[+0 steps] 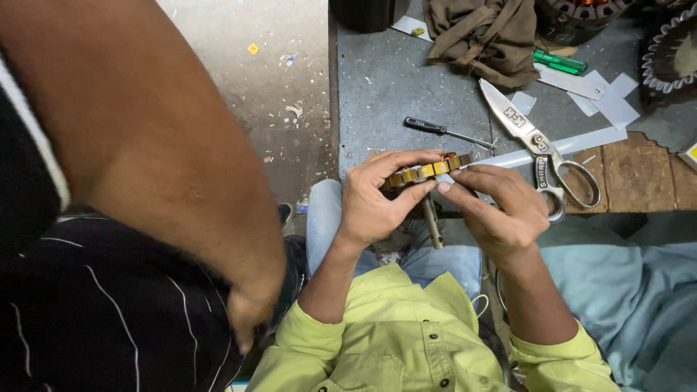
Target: The person cuts small strips of white insulating material using scissors and inserts them into the slots of a motor stator. They repeatedly pick up the stator, place it on the workbench, and use a screwdriver to press the insulation into place.
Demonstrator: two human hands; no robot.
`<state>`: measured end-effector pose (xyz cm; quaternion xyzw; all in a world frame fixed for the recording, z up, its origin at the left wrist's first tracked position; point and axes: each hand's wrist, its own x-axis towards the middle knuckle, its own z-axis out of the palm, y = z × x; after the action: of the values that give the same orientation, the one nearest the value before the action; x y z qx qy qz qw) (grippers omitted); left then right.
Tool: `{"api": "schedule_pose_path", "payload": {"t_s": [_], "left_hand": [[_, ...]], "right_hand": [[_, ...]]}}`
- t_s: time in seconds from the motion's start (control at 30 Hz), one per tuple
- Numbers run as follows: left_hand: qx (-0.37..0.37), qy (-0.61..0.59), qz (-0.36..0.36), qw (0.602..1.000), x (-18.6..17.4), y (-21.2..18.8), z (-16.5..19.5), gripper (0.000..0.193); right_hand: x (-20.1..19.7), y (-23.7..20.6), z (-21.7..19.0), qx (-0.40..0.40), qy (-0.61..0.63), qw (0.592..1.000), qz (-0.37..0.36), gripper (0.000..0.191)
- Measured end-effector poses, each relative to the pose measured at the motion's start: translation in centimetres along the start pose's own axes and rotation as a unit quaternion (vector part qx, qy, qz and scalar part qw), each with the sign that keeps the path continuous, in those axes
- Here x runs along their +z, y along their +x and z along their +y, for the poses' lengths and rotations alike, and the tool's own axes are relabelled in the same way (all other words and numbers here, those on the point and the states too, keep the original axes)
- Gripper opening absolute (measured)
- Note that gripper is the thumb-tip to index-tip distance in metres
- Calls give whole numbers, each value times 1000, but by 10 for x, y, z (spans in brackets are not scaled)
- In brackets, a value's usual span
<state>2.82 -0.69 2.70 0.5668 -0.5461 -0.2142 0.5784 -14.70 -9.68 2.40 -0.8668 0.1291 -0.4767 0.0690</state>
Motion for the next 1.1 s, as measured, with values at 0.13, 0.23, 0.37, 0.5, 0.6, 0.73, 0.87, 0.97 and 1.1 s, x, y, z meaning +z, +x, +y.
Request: {"api": "schedule_pose_path", "payload": {"t_s": [0.13, 0.23, 0.37, 0.5, 0.6, 0.73, 0.87, 0.97, 1.1], "left_hand": [[2, 7, 5, 1000, 0, 0, 2, 30], [4, 1, 5, 1000, 1, -1, 2, 30], [6, 0, 3, 1000, 2, -2, 2, 32], [9, 10, -9, 1000, 1, -3, 0, 35], [2, 17, -16, 1000, 0, -4, 1, 38], [-26, 24, -22, 999, -1, -4, 4, 40], [-15, 26, -28, 999, 2, -3, 5, 40], [-24, 26, -27, 999, 6, -2, 6, 40], [-14, 25, -27, 999, 12, 0, 8, 42]], "right_hand": [[0, -1, -1, -3, -3, 1000, 4, 28], [-2, -2, -3, -4, -14, 1000, 0, 33], [-4, -3, -9, -4, -45, 999, -12, 36], [-4, -2, -15, -5, -73, 997, -22, 35], [-6, 1, -19, -1, -79, 997, -23, 34], [-16, 8, -19, 43, -34, 997, -58, 35], [-20, 13, -17, 31, -39, 997, -59, 36], [-25, 15, -15, 42, -38, 995, -84, 35], [-37, 17, -12, 69, -16, 991, -116, 36]]}}
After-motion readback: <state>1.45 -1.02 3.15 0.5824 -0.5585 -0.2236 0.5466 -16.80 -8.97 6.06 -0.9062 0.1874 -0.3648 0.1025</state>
